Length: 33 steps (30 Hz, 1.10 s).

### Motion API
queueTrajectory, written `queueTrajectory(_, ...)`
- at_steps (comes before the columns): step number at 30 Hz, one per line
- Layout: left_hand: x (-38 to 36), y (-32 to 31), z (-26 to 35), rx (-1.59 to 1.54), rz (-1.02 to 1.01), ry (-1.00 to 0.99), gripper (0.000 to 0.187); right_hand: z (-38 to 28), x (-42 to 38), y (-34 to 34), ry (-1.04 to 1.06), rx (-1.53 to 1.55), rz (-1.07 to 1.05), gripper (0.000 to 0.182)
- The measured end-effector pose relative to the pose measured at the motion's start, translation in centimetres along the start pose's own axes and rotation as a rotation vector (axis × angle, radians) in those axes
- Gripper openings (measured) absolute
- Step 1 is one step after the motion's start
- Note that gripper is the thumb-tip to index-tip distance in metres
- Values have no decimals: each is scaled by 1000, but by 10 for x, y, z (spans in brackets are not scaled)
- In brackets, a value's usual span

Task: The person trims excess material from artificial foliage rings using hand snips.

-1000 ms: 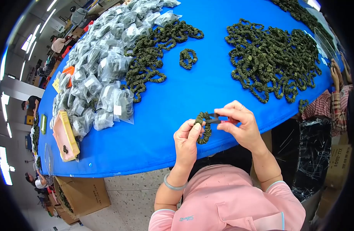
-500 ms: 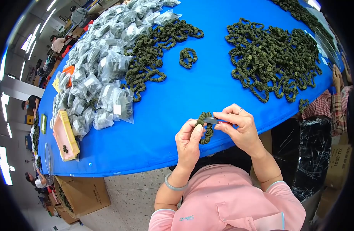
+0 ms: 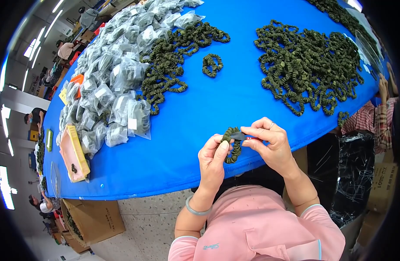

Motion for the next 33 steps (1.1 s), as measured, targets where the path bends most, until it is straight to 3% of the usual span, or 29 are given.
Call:
queueTrajectory(9, -2, -2, -2, -41, 24, 40, 15, 2, -1, 1, 47, -9, 52, 28)
queueTrajectory(24, -1, -6, 5, 212, -7, -112, 11, 1, -1, 0, 22, -2, 41, 28)
queueTrajectory(28, -4, -10, 8, 270, -14, -47, 14, 6, 7, 4, -168, 313, 106, 22)
queueTrajectory(33, -3, -15, -1, 75, -175, 166, 17, 10, 13, -5, -16, 261, -107, 15)
Point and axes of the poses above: each hand's wrist, its own x-axis towards the middle knuckle, its own y-axis out of the back of the hand, z = x × y, the point moved 6 cm from there along x, towards the middle knuckle, and after that the axes turned 4 degrees about -z, right-handed, at the moved point
